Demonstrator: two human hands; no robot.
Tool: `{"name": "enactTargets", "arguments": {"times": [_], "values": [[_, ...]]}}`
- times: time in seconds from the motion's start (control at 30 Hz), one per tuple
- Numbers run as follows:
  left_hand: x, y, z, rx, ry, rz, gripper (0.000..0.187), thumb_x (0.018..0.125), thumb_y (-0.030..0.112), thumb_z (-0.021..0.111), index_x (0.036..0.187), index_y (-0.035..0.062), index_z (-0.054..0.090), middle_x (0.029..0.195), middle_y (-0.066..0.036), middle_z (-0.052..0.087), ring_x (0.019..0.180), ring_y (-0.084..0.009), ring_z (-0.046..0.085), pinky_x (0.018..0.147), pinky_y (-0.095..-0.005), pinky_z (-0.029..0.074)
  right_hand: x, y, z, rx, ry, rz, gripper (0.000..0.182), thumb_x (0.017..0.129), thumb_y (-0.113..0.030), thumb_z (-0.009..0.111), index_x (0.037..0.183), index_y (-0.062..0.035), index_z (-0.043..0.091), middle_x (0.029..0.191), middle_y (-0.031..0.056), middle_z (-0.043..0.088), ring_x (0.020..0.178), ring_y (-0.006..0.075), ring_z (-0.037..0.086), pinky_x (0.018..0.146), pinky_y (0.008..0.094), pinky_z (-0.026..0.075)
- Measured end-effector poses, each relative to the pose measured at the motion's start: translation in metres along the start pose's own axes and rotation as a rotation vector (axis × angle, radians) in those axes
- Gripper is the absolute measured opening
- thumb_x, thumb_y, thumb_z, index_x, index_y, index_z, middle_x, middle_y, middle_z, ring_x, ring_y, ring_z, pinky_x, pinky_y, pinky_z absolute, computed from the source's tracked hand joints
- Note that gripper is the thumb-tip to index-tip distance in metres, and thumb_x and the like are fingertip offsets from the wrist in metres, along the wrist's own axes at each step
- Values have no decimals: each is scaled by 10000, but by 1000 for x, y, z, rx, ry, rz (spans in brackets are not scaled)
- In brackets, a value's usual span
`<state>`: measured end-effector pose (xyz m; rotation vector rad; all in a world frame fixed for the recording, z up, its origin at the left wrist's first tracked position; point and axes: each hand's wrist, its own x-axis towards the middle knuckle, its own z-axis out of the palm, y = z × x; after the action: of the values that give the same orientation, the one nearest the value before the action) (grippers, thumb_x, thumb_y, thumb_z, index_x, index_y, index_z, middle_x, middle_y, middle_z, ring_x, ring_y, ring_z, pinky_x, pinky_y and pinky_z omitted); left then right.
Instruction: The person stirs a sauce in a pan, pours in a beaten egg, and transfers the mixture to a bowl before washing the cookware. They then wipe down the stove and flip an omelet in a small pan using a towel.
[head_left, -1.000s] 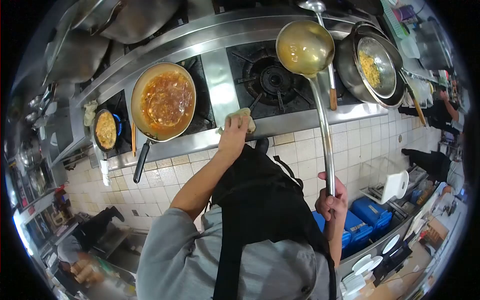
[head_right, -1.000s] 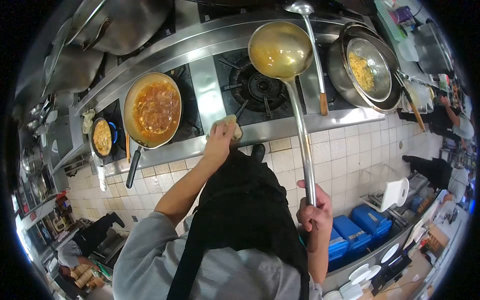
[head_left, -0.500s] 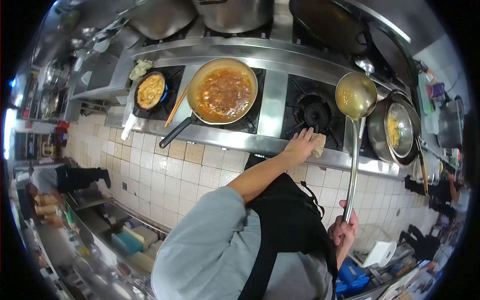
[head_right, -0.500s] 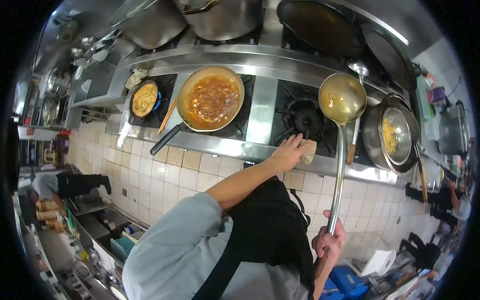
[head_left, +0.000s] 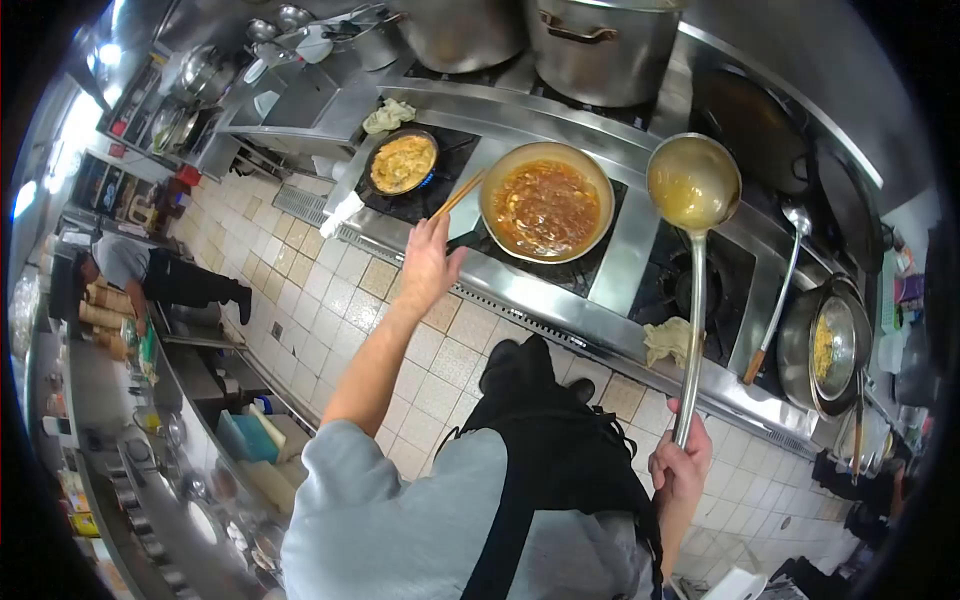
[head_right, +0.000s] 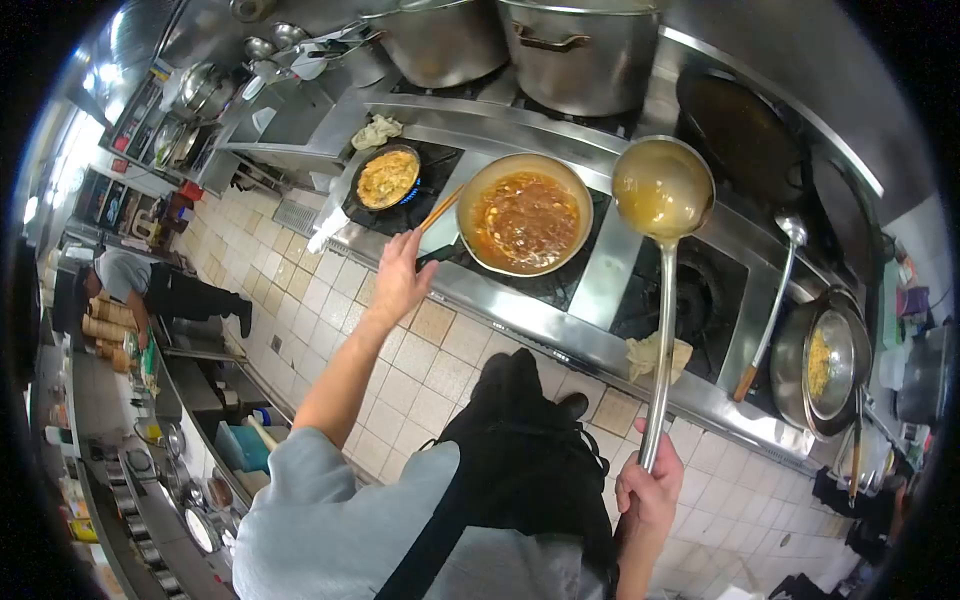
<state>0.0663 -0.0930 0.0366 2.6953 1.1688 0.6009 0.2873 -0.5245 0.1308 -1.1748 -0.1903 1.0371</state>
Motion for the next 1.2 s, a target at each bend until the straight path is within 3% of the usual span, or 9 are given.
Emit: {"name": "enactTargets", "arguments": {"times": [0.23, 0.3, 0.37, 0.53, 0.67, 0.8, 0.97, 1.03, 1.2], "values": [[48, -79, -18, -120, -708, -282, 735, 845, 407, 756, 1390, -17, 503, 1217, -269, 642, 1174, -411, 604, 1061, -463, 447, 38, 26, 75, -615, 92, -178, 590, 878, -7, 633, 1439, 5, 453, 729, -7, 560, 556, 67, 532, 501, 210, 446], [43, -115, 12, -143, -677, -155, 660, 868, 354, 746, 1367, -16, 522, 1088, -208, 701, 1083, -349, 673, 919, -452, 555, 43, 44, 108, -647, 148, -208, 574, 877, 1, 658, 1424, 1, 487, 778, -13, 567, 610, 55, 514, 550, 211, 448], [35, -112, 19, -824, -1012, -385, 530, 882, 322, 754, 1260, -12, 588, 937, -119, 696, 897, -230, 724, 703, -369, 603, 44, 63, 140, -810, 255, -241, 551, 876, 13, 655, 1408, 1, 515, 781, -19, 555, 650, 56, 495, 596, 218, 440], [-14, -57, 23, -1058, -1044, -704, 294, 899, 165, 688, 1102, -19, 581, 825, -79, 637, 660, -153, 660, 551, -308, 570, 35, 105, 188, -835, 375, -211, 508, 901, -33, 656, 1391, 15, 530, 800, -16, 559, 656, 64, 514, 594, 234, 457], [-37, -60, 108, -1103, -874, -524, 137, 860, 46, 625, 933, 9, 515, 793, -78, 603, 617, -160, 656, 544, -306, 571, 38, 105, 216, -623, 399, -118, 531, 908, -44, 672, 1410, 20, 512, 795, -10, 579, 611, 58, 537, 539, 227, 474], [-44, -27, 38, -1304, -977, -737, 125, 851, 27, 618, 942, 9, 533, 792, -81, 606, 669, -160, 661, 596, -305, 571, 37, 111, 213, -642, 452, -118, 564, 914, -39, 675, 1436, 31, 474, 795, -18, 579, 600, 48, 525, 530, 216, 456], [-46, -30, 96, -1204, -1002, -556, 177, 860, 9, 611, 1012, 4, 520, 829, -102, 636, 738, -202, 697, 640, -293, 576, 32, 118, 216, -591, 442, -135, 548, 911, -22, 668, 1425, 40, 488, 814, -16, 588, 626, 50, 536, 547, 217, 458], [-58, -7, 36, -1474, -1019, -849, 108, 861, 52, 605, 924, -17, 549, 713, -69, 629, 579, -144, 628, 516, -283, 490, 27, 129, 206, -681, 446, -165, 556, 916, -28, 671, 1432, 40, 474, 807, -7, 579, 595, 53, 521, 498, 215, 447], [-45, -32, 106, -1378, -939, -667, 132, 883, 35, 589, 1007, 3, 555, 737, -99, 642, 708, -185, 700, 544, -285, 508, 31, 130, 201, -660, 427, -183, 557, 896, -8, 666, 1422, 41, 489, 825, -2, 590, 590, 55, 521, 499, 220, 448]]}}
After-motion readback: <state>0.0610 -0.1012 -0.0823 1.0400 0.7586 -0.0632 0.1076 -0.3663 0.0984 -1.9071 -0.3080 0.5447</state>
